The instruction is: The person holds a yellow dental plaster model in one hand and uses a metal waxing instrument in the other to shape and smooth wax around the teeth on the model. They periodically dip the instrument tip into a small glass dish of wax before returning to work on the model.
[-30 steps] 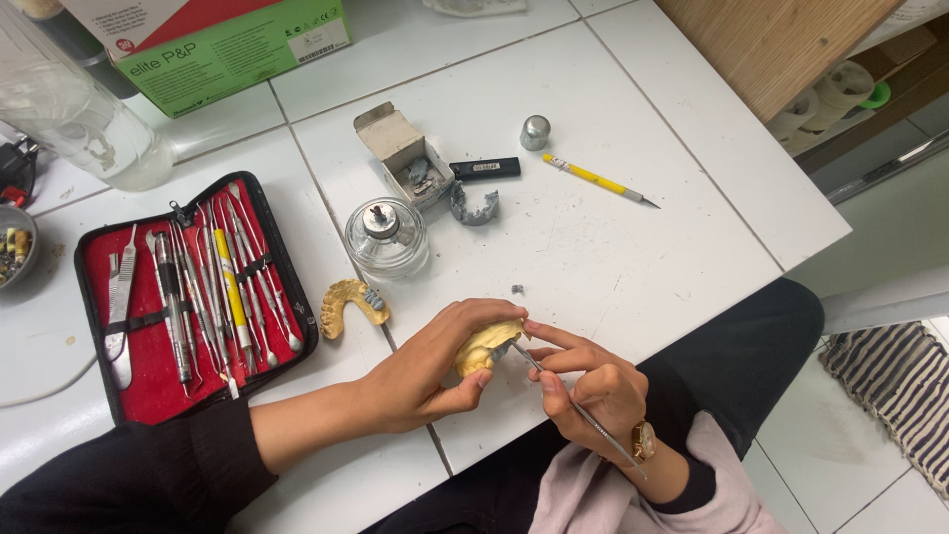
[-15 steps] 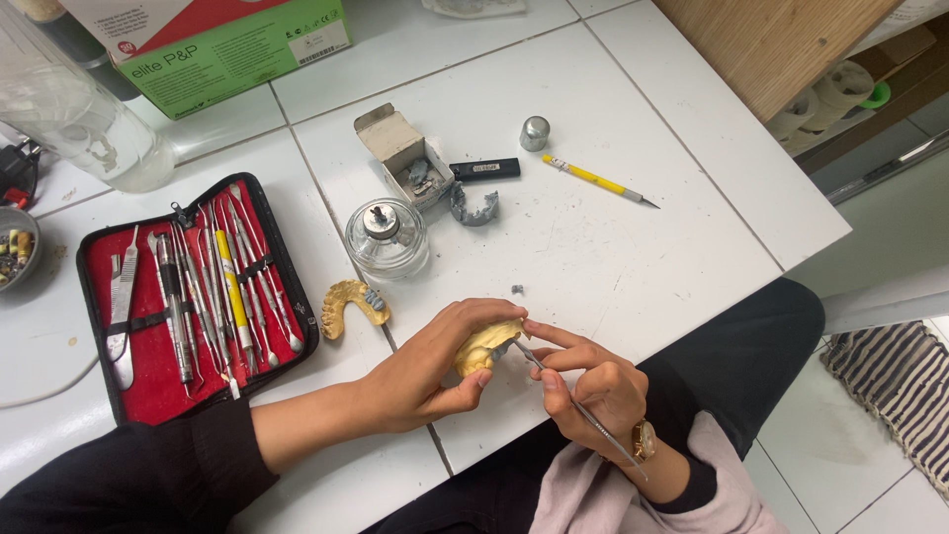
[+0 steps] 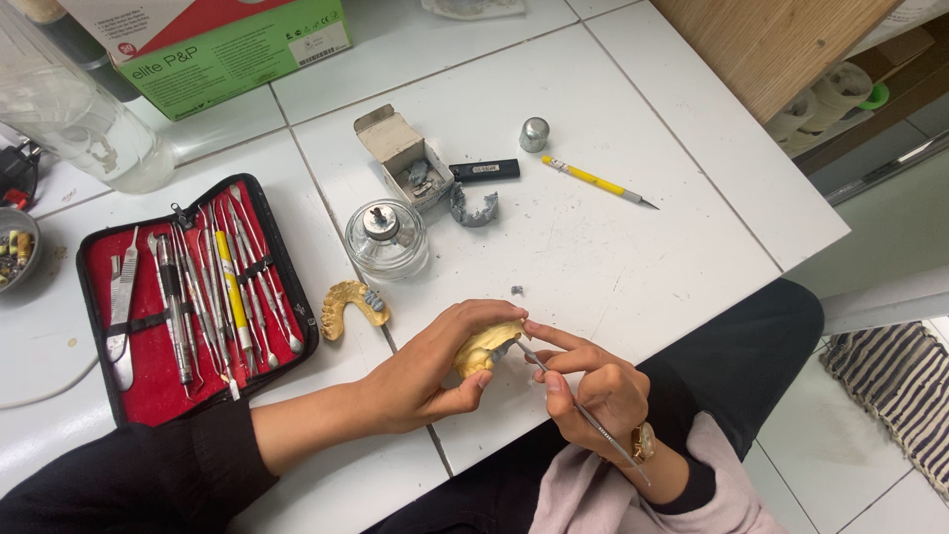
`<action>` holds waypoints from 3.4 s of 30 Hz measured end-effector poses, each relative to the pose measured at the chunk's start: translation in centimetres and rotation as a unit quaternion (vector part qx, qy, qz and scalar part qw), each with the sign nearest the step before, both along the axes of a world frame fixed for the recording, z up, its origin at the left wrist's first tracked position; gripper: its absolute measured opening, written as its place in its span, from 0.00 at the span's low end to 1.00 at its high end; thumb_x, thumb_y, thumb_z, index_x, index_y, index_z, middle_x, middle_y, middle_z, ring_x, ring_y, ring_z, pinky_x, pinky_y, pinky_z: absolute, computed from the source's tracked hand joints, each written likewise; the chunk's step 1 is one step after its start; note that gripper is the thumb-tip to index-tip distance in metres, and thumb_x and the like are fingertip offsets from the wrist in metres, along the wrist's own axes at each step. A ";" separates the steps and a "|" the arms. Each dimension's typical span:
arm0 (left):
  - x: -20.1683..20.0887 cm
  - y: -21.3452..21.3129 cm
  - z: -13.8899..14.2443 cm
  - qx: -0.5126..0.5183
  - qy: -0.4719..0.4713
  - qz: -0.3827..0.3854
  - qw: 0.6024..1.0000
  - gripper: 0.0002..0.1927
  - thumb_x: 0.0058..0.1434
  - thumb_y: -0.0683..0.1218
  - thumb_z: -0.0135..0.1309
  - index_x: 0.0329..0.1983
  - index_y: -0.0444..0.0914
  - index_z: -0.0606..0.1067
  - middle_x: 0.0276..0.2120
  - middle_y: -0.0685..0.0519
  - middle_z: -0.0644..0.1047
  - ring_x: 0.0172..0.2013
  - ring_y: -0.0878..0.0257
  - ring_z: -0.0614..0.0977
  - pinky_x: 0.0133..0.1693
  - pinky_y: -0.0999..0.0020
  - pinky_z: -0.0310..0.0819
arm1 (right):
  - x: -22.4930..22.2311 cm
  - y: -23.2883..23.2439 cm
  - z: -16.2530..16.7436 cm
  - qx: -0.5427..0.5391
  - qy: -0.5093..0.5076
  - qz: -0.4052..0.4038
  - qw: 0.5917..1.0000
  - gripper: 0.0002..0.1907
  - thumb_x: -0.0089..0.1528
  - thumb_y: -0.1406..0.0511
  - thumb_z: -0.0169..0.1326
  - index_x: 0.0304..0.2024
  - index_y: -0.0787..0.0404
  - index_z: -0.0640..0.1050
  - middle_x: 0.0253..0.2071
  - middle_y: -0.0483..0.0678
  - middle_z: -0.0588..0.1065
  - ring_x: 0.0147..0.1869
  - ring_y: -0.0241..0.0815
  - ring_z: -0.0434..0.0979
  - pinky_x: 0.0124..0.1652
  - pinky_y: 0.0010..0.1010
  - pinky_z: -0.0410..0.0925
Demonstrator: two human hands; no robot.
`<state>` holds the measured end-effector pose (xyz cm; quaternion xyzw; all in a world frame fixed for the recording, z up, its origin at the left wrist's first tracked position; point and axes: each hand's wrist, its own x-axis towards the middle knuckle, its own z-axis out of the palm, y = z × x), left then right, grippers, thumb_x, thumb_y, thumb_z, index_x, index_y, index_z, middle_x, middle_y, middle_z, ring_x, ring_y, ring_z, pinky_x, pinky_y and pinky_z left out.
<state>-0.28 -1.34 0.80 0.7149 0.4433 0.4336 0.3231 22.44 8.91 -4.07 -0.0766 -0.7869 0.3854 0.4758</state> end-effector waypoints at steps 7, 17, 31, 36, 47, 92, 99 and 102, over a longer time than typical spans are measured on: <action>0.0 0.0 0.0 0.000 -0.003 -0.003 1.000 0.33 0.65 0.43 0.52 0.73 0.35 0.59 0.66 0.41 0.68 0.67 0.49 0.72 0.68 0.56 0.65 | -0.1 0.0 -0.1 0.011 0.010 0.000 1.000 0.15 0.64 0.75 0.54 0.32 0.58 0.61 0.33 0.56 0.80 0.55 0.65 0.82 0.45 0.38 0.84; 0.0 0.0 0.0 -0.006 -0.004 -0.002 1.000 0.33 0.65 0.43 0.52 0.73 0.35 0.59 0.67 0.41 0.68 0.67 0.49 0.72 0.68 0.56 0.65 | -0.1 0.0 -0.1 -0.002 0.005 0.004 1.000 0.16 0.64 0.75 0.54 0.31 0.58 0.61 0.33 0.55 0.80 0.55 0.64 0.83 0.46 0.39 0.84; 0.0 -0.1 0.0 0.002 -0.007 -0.002 1.000 0.32 0.66 0.43 0.52 0.73 0.35 0.59 0.67 0.42 0.67 0.68 0.49 0.71 0.68 0.56 0.65 | -0.1 -0.1 0.3 0.007 0.007 0.000 1.000 0.16 0.64 0.75 0.54 0.30 0.58 0.61 0.33 0.55 0.80 0.52 0.59 0.85 0.51 0.46 0.82; 0.0 0.0 -0.1 0.005 -0.004 -0.001 1.000 0.32 0.66 0.43 0.53 0.73 0.35 0.59 0.67 0.42 0.68 0.68 0.49 0.71 0.69 0.55 0.64 | 0.0 0.0 0.4 0.000 0.008 0.009 1.000 0.15 0.65 0.75 0.53 0.31 0.59 0.61 0.33 0.55 0.79 0.50 0.57 0.86 0.55 0.50 0.81; 0.0 0.0 -0.2 0.002 -0.003 -0.001 1.000 0.33 0.66 0.43 0.53 0.73 0.35 0.59 0.67 0.42 0.68 0.68 0.49 0.71 0.69 0.56 0.65 | 0.1 0.0 0.4 -0.005 0.007 0.009 1.000 0.15 0.64 0.75 0.54 0.31 0.59 0.62 0.34 0.55 0.80 0.53 0.61 0.84 0.51 0.45 0.83; 0.0 0.3 -0.2 -0.019 -0.037 0.001 0.999 0.29 0.71 0.48 0.44 0.73 0.34 0.57 0.67 0.41 0.68 0.67 0.51 0.72 0.68 0.58 0.64 | 1.0 2.9 0.1 -0.412 0.103 0.099 0.900 0.07 0.69 0.72 0.48 0.38 0.58 0.64 0.37 0.49 0.71 0.60 0.50 0.75 0.48 0.43 0.81; -0.1 0.9 -0.6 -0.024 -0.088 0.009 0.996 0.28 0.75 0.53 0.41 0.73 0.35 0.57 0.64 0.43 0.72 0.65 0.54 0.75 0.67 0.60 0.67 | 1.7 4.4 0.1 -0.480 0.096 0.141 0.860 0.09 0.69 0.72 0.48 0.39 0.54 0.63 0.41 0.48 0.69 0.61 0.50 0.74 0.49 0.42 0.80; -0.1 1.2 -0.6 -0.019 -0.099 0.012 0.995 0.27 0.77 0.55 0.40 0.73 0.36 0.57 0.63 0.44 0.72 0.64 0.56 0.76 0.64 0.63 0.70 | 2.2 4.1 0.0 -0.463 0.091 0.158 0.867 0.08 0.68 0.71 0.50 0.40 0.55 0.64 0.41 0.49 0.69 0.62 0.50 0.74 0.52 0.47 0.79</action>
